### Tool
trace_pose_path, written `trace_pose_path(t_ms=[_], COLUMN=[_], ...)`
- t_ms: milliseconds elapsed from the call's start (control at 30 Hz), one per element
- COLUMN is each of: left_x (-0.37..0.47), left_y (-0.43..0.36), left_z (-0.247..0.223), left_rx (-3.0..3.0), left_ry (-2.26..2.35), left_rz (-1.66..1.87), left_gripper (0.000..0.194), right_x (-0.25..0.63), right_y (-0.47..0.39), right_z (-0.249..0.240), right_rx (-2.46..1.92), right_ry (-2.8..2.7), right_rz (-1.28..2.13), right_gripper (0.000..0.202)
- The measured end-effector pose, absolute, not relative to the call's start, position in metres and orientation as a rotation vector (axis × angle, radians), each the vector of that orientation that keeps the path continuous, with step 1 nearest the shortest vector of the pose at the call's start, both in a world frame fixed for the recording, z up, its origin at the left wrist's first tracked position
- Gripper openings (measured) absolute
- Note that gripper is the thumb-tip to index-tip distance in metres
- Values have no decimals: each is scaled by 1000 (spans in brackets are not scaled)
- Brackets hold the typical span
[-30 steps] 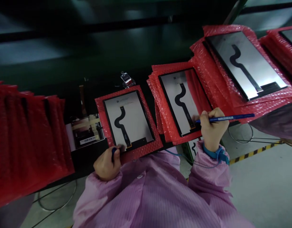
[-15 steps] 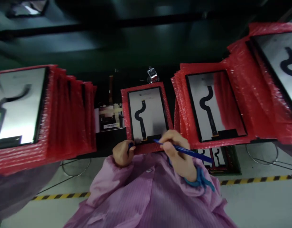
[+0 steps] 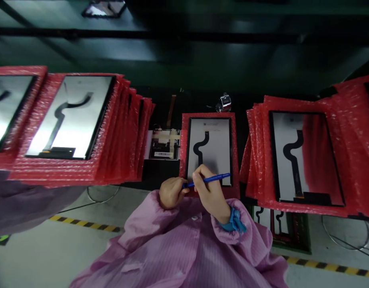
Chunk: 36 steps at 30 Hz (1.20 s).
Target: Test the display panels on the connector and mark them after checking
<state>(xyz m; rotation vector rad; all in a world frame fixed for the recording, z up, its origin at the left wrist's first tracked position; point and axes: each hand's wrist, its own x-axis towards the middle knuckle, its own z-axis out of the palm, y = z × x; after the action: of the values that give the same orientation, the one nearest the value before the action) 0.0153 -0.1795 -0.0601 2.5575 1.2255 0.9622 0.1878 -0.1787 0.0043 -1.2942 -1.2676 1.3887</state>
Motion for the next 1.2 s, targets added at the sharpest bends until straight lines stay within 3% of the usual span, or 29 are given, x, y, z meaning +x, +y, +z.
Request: trace_pose_path(t_ms=[333,567,767,900,1000,1100,1200], left_x=[17,22,32,29,20,11,6], left_y=[-180,-180,-175,-164,-157,-155,-157], left_z=[-35,-3,6,-1,-15,-30,-42], left_rx=[2432,2221,2010,2145,2305,2403,2466], left_ry=[972,828,745,1055,1291,1304,1247], left_rz=[856,715,772,908,949,754,598], left_gripper=[57,64,65,65,58,63,74], right_x=[185,189,190,205,228,248,255], right_y=[-181,-183,-173,-152,-134,-126,-134], right_z=[12,25,39,32,26,19,9], right_rx=[-1217,-1079,-1053,-1342,-1837,-2261,-2230], right_ry=[-1602,-1708,-1814,-1470,-1312,-1404,-1649], right_rz=[1269,1305,1253,1068,728,279,24], right_gripper=[28,32,28,25,26,44,56])
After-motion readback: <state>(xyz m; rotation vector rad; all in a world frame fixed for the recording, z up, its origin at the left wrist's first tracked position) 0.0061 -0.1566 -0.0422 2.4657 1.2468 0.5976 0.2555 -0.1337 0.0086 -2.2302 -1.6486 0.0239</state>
